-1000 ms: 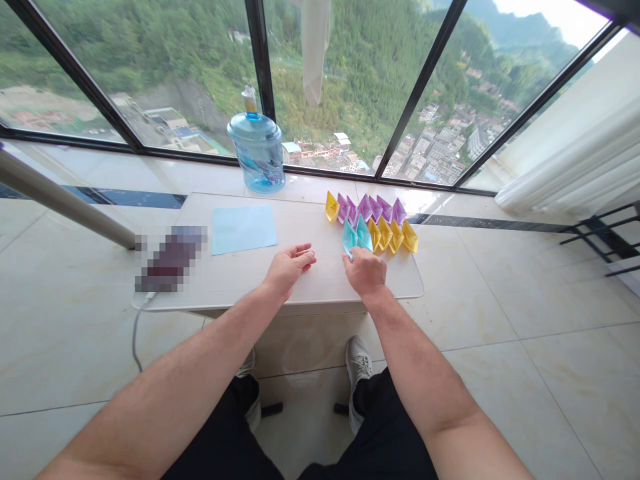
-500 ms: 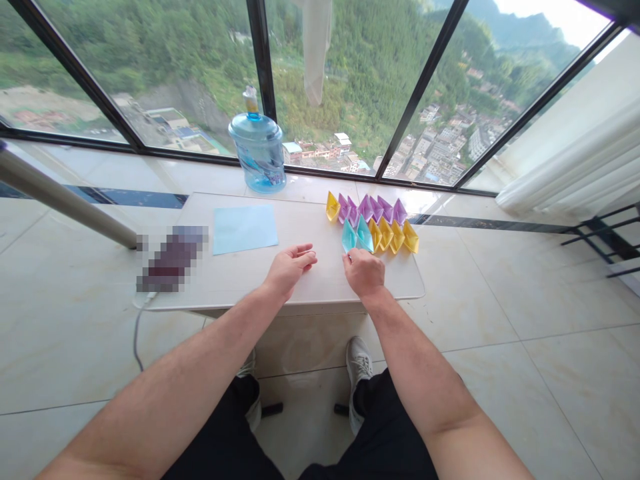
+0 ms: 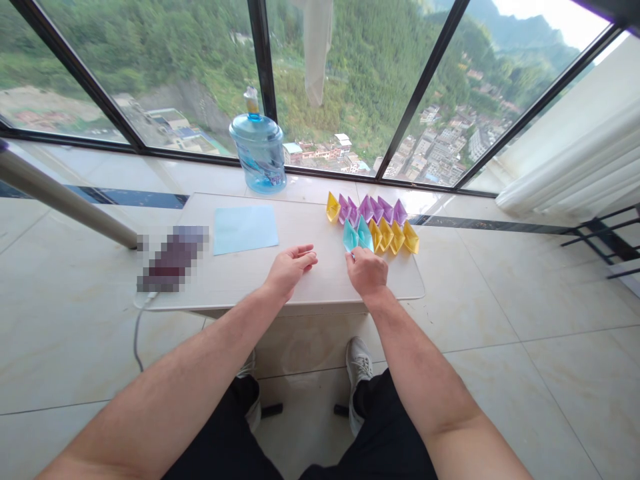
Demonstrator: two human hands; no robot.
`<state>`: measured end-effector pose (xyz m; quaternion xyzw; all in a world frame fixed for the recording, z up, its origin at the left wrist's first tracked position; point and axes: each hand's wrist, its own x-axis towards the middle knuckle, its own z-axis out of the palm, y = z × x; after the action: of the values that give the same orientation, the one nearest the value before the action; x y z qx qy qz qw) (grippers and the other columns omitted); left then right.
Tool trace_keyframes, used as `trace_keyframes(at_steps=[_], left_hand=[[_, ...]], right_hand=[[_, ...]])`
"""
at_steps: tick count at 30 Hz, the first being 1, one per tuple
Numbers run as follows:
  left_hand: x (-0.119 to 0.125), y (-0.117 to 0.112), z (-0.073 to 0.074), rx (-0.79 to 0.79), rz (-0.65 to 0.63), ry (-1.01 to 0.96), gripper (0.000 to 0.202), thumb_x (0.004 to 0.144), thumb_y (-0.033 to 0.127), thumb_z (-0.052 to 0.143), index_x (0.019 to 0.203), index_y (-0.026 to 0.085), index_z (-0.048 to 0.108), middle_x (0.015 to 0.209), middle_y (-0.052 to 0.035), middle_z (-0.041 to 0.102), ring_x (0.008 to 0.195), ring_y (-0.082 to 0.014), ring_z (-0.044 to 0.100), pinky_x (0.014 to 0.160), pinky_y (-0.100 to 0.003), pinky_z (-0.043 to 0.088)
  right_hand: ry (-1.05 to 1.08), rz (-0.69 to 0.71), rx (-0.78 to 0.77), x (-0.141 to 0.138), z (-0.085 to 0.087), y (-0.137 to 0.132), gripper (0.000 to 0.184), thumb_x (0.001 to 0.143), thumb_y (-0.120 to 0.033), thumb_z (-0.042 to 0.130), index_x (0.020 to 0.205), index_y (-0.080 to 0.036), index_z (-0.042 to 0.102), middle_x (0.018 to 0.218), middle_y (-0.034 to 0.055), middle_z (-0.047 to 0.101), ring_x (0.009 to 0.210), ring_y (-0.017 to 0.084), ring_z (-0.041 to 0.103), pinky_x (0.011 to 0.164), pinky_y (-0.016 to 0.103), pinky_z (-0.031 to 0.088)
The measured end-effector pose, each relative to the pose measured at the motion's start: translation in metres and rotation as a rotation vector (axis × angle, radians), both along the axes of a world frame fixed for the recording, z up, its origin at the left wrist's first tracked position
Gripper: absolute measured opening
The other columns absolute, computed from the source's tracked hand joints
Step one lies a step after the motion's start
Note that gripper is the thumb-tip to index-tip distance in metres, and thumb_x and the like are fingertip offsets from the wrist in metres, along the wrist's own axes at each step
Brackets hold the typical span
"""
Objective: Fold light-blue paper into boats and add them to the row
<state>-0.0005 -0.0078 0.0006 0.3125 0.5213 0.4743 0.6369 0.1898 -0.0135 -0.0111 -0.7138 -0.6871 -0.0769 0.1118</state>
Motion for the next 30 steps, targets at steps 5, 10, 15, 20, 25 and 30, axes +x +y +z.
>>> trace_keyframes(at_steps=[5,10,15,20,25,30], left_hand=[[0.0,-0.001,0.001,0.003,0.006,0.005,0.048,0.06,0.029,0.086,0.103,0.014,0.072,0.094,-0.0088,0.073,0.09,-0.0185,0.068,0.092,-0.035,0.049],[-0.001,-0.001,0.001,0.009,0.001,0.004,0.048,0.06,0.029,0.087,0.103,0.015,0.073,0.094,-0.0088,0.073,0.09,-0.0188,0.068,0.091,-0.035,0.05],[-0.001,0.0,-0.001,0.01,0.007,0.008,0.045,0.061,0.029,0.085,0.102,0.014,0.073,0.093,-0.0089,0.073,0.089,-0.0189,0.069,0.091,-0.036,0.05],[-0.008,0.0,0.001,0.072,-0.012,0.09,0.043,0.068,0.032,0.08,0.107,0.014,0.072,0.096,-0.0105,0.074,0.091,-0.0213,0.069,0.088,-0.037,0.052],[-0.042,0.008,0.008,0.249,0.031,0.505,0.018,0.072,0.025,0.074,0.09,0.022,0.076,0.098,-0.0094,0.076,0.1,-0.0281,0.068,0.101,-0.042,0.048],[-0.088,0.015,0.008,0.332,0.135,0.675,0.022,0.064,0.015,0.076,0.084,0.022,0.076,0.112,-0.0135,0.074,0.127,-0.0358,0.058,0.12,-0.04,0.03]], right_hand=[[0.007,0.002,0.005,-0.001,0.001,-0.001,0.028,0.099,-0.039,0.052,0.095,-0.019,0.071,0.092,0.0079,0.074,0.077,0.017,0.067,0.064,0.027,0.033],[0.01,0.01,0.022,-0.002,0.001,-0.001,0.03,0.1,-0.037,0.049,0.09,-0.018,0.071,0.089,0.0081,0.073,0.075,0.016,0.066,0.063,0.027,0.032],[0.081,0.066,0.094,-0.006,0.004,-0.003,0.035,0.101,-0.037,0.046,0.086,-0.018,0.07,0.085,0.0081,0.073,0.073,0.016,0.064,0.064,0.027,0.032],[0.293,0.186,0.078,-0.031,0.007,-0.013,0.036,0.1,-0.042,0.049,0.079,-0.018,0.067,0.078,0.0064,0.072,0.074,0.016,0.064,0.067,0.025,0.036],[0.733,0.208,-0.142,-0.079,0.009,0.003,0.018,0.09,-0.019,0.054,0.092,-0.02,0.071,0.082,0.0013,0.076,0.075,0.014,0.069,0.071,0.023,0.047],[1.08,0.089,-0.326,-0.131,0.016,0.047,0.023,0.086,-0.017,0.055,0.102,-0.017,0.072,0.094,0.0037,0.077,0.067,0.011,0.072,0.06,0.019,0.05]])
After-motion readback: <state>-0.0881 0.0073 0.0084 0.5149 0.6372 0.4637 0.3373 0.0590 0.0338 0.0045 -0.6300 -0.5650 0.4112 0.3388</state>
